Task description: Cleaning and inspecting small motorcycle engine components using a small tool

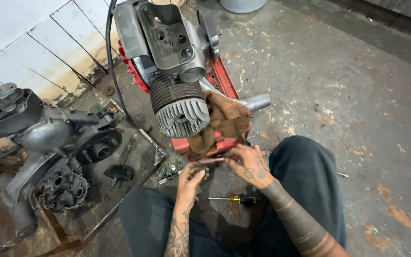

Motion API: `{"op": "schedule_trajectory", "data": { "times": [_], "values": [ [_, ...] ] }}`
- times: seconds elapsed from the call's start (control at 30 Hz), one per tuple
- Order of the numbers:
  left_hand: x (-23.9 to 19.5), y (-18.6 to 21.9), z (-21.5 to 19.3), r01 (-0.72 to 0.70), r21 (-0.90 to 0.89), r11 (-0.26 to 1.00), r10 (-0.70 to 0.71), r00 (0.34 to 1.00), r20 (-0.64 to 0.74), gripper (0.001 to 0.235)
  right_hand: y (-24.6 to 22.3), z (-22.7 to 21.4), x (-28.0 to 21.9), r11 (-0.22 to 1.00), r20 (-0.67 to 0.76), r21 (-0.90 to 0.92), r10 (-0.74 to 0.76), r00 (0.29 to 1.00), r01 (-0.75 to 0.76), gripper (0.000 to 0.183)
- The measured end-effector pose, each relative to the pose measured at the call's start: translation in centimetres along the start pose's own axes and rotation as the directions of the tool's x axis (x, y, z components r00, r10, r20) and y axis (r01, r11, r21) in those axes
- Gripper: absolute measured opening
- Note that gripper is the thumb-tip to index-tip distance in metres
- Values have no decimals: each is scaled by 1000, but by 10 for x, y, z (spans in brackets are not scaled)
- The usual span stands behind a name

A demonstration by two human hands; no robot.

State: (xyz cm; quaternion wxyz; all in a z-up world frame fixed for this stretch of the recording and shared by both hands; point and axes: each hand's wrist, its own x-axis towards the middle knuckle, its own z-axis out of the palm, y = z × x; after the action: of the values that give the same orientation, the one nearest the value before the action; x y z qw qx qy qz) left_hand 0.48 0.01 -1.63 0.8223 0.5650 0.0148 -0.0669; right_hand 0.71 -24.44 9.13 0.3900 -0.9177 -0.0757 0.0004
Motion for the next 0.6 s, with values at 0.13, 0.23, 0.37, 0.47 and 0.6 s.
{"op": "schedule_trajectory", "data": {
  "times": [0.13,0.23,0.37,0.47,0.6],
  "values": [
    [-5,9,7,40,-31,999,-40,999,-1,26,26,21,1,993,0,-39,115,993,-115,20],
    [-3,11,8,59,-60,996,-58,998,17,23,21,8,1,995,-73,-5,-103,992,103,17],
    [-4,14,8,68,-73,995,-66,997,26,23,27,11,2,987,-145,-61,-159,977,151,16],
    [-2,7,3,60,-70,996,-58,998,30,23,25,7,2,989,-120,-39,-147,982,143,16],
    [2,-7,-2,43,-67,997,-41,999,27,26,15,4,3,996,4,-49,69,998,-69,15]
  ]
}}
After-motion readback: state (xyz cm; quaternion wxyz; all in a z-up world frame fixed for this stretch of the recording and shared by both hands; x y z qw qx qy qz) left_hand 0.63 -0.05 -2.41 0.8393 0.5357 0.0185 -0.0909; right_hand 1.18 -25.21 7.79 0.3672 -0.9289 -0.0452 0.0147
